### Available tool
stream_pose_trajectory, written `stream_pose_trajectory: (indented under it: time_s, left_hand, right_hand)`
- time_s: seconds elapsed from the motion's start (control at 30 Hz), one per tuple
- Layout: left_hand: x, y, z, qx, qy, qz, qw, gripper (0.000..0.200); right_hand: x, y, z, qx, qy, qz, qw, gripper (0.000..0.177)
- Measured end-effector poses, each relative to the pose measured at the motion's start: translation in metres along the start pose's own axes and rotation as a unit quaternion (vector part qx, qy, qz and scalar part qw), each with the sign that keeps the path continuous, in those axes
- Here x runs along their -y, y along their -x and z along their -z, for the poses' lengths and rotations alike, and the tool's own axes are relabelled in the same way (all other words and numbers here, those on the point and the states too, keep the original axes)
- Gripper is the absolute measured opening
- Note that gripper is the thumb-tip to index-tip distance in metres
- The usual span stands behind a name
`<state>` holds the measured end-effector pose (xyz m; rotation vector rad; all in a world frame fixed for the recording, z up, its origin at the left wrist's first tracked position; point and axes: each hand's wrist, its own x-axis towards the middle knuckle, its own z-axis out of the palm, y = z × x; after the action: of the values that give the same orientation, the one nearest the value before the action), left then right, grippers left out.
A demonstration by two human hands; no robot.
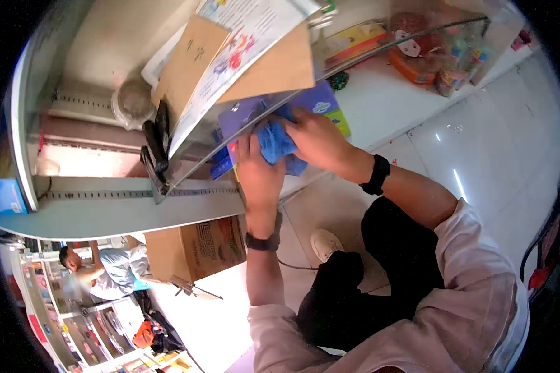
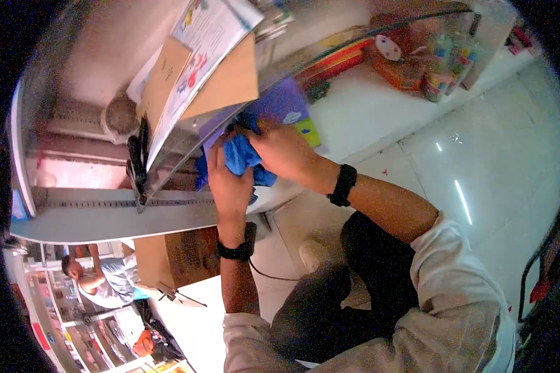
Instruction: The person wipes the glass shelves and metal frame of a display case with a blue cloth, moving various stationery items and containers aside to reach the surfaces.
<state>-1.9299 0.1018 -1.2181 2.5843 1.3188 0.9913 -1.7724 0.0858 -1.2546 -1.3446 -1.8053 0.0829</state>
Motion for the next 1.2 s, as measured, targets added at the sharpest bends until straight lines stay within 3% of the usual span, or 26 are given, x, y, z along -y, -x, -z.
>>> stream_pose_trajectory:
  time_s: [0.07, 0.1, 0.27, 0.33, 0.37, 0.43, 0.47, 0.53, 0.67, 0.8, 0.93, 1.13, 1.17, 1.2]
  left_hand:
    - [-0.027, -0.002, -0.003, 0.045, 0.022, -0.022, 0.999, 0.065]
    - [-0.04, -0.004, -0.011, 0.02, 0.034, -0.078, 0.996, 0.067]
    - [-0.126, -0.014, -0.071, 0.083, 0.042, -0.219, 0.971, 0.061]
    - [-0.144, -0.01, -0.123, 0.12, 0.048, -0.227, 0.965, 0.056]
    - [-0.145, -0.006, -0.151, 0.168, 0.056, -0.207, 0.962, 0.055]
    - [-0.135, 0.015, -0.194, 0.166, 0.044, -0.202, 0.964, 0.055]
    - [-0.136, 0.019, -0.209, 0.166, 0.037, -0.201, 0.965, 0.055]
    - [-0.132, 0.022, -0.224, 0.172, 0.029, -0.176, 0.969, 0.054]
    - [-0.127, -0.014, -0.221, 0.21, 0.073, -0.088, 0.971, 0.05]
    - [-0.113, -0.037, -0.255, 0.141, 0.025, -0.052, 0.988, 0.046]
    - [-0.117, -0.042, -0.243, 0.176, -0.008, -0.053, 0.983, 0.048]
    - [-0.148, -0.024, -0.182, 0.38, -0.051, -0.038, 0.923, 0.071]
    - [-0.148, -0.021, -0.182, 0.367, -0.035, -0.045, 0.929, 0.074]
    - [-0.144, -0.017, -0.186, 0.352, -0.02, -0.053, 0.934, 0.077]
  right_hand:
    - [-0.012, 0.019, 0.024, -0.016, -0.006, -0.008, 1.0, 0.062]
    - [-0.02, 0.032, 0.037, -0.04, -0.026, -0.016, 0.999, 0.067]
    - [-0.069, 0.1, 0.102, -0.192, -0.001, -0.065, 0.979, 0.071]
    - [-0.106, 0.14, 0.105, -0.141, 0.016, -0.177, 0.974, 0.073]
    - [-0.119, 0.157, 0.11, -0.104, 0.04, -0.213, 0.971, 0.074]
    - [-0.139, 0.179, 0.108, -0.01, 0.086, -0.285, 0.955, 0.081]
    - [-0.148, 0.184, 0.104, -0.04, 0.096, -0.226, 0.969, 0.084]
    - [-0.161, 0.186, 0.101, -0.021, 0.115, -0.196, 0.974, 0.081]
    - [-0.176, 0.144, 0.092, 0.005, 0.102, -0.244, 0.964, 0.069]
    - [-0.206, 0.107, 0.078, -0.013, 0.131, -0.209, 0.969, 0.057]
    - [-0.209, 0.109, 0.08, -0.001, 0.097, -0.221, 0.97, 0.051]
    - [-0.164, 0.15, 0.104, 0.103, 0.079, -0.252, 0.959, 0.048]
    - [-0.168, 0.158, 0.096, 0.032, 0.073, -0.196, 0.977, 0.049]
    - [-0.172, 0.16, 0.095, 0.032, 0.073, -0.191, 0.978, 0.048]
